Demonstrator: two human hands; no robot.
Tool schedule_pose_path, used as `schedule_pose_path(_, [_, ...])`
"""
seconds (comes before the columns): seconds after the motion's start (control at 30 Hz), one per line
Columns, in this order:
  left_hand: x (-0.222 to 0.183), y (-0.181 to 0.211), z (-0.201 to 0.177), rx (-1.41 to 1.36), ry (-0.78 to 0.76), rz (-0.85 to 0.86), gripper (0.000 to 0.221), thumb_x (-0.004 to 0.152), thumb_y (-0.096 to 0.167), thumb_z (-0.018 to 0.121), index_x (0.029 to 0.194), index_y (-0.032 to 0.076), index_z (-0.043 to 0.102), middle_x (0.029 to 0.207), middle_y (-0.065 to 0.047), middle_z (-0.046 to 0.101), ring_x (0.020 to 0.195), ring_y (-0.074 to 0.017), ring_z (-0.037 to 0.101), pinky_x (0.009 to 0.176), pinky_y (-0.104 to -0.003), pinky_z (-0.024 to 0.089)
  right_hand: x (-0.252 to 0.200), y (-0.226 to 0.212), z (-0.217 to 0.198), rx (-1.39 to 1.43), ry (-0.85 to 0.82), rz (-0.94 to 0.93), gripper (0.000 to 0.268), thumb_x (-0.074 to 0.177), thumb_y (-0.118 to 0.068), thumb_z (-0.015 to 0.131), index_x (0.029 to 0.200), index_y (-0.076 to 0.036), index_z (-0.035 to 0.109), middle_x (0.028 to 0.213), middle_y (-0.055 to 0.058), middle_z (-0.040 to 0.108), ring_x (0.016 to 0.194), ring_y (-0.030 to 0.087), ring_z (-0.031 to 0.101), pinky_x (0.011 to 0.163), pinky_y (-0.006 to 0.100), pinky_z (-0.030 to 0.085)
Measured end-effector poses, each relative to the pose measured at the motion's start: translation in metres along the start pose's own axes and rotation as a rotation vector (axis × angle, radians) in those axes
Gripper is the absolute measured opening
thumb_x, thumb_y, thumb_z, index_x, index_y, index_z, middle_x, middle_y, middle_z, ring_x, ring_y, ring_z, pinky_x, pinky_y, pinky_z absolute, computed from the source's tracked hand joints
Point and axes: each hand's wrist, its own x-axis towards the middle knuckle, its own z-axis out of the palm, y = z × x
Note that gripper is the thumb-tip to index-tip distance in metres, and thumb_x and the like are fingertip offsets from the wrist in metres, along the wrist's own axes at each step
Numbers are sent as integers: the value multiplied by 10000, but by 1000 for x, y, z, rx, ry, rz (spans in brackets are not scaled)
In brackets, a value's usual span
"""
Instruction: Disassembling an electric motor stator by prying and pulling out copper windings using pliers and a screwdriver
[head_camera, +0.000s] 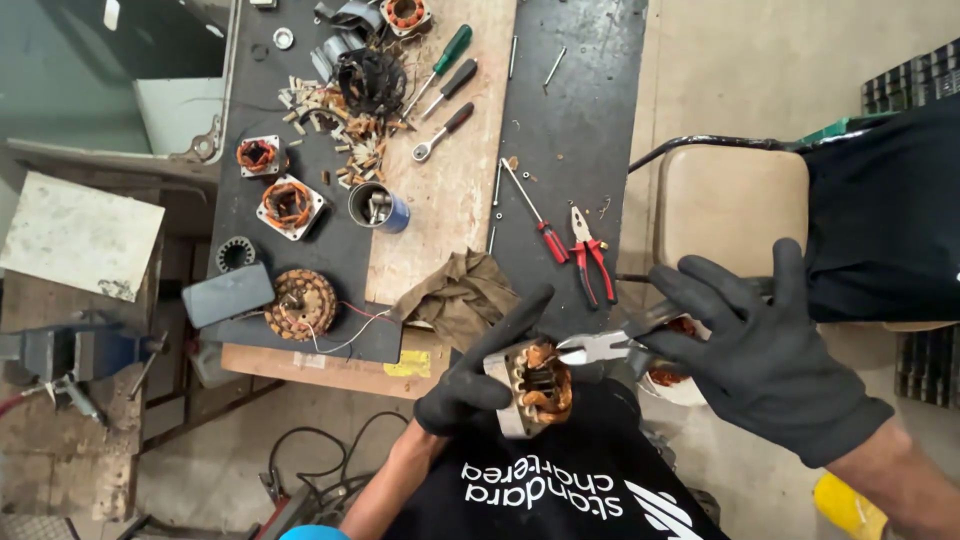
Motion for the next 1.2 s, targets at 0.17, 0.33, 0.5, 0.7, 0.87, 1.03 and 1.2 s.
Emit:
schedule_pose_path(0.17, [-10, 15, -3, 759, 27, 12, 1165, 732, 182, 785, 1671, 102, 100, 1658, -94, 322, 1471, -191, 367, 1222, -351, 288, 13, 2, -4, -94, -13, -104, 389, 796, -118, 616, 1109, -344, 670, 1528, 145, 569, 1344, 422, 613, 1035, 859, 312])
schedule_pose_path(0.33, [-14, 4, 3, 1579, 202, 331, 1257, 793, 266, 843, 1617, 52, -82, 1401, -190, 615, 1218, -292, 682, 998, -358, 533, 8, 11, 4, 62, -124, -99, 561, 776, -262, 577, 1330, -356, 575, 1548, 154, 512, 1361, 378, 558, 1129, 738, 263])
schedule_pose_path(0.5, [-12, -5, -4, 2120, 417, 862, 1130, 879, 438, 781, 1595, -94, 86, 1403, -142, 664, 1166, -233, 728, 985, -307, 574, 16, -3, 30, 812, -377, 93, 301, 887, -130, 522, 1105, -157, 727, 1510, 99, 545, 1255, 318, 553, 994, 468, 403])
schedule_pose_path(0.7, [-5, -8, -40, 1963, 434, 843, 1260, 757, 420, 910, 1593, -80, 111, 1398, -151, 650, 1227, -274, 696, 1034, -346, 554, -23, -44, 214, 843, -410, 599, 700, 769, -454, 789, 1416, -263, 601, 1405, 98, 631, 1311, 354, 580, 1094, 482, 471])
schedule_pose_path(0.87, [1, -21, -76, 1827, 570, 890, 1360, 590, 476, 978, 1577, -80, 225, 1287, -110, 696, 1127, -259, 706, 996, -326, 552, -45, -99, 392, 751, -80, 382, 697, 763, -534, 790, 1351, -188, 642, 1332, 177, 646, 1282, 399, 584, 1145, 473, 433])
schedule_pose_path(1.03, [-2, -23, -93, 1789, 675, 970, 1182, 519, 594, 963, 1435, 29, 476, 1175, -61, 718, 1012, -252, 710, 960, -313, 555, 11, -117, 219, 1954, -242, 1327, 349, 776, -149, 605, 988, 108, 708, 1047, 330, 699, 1031, 445, 672, 1051, 472, 477])
schedule_pose_path(1.2, [24, -28, -108, 2060, 951, 1459, 843, 789, 699, 703, 1329, 54, 662, 1288, -137, 682, 1122, -317, 688, 1080, -376, 520, -34, -131, 132, 2408, 205, 285, 937, 931, -130, 827, 1587, 52, 183, 1393, 333, 595, 1122, 345, 697, 838, 516, 635])
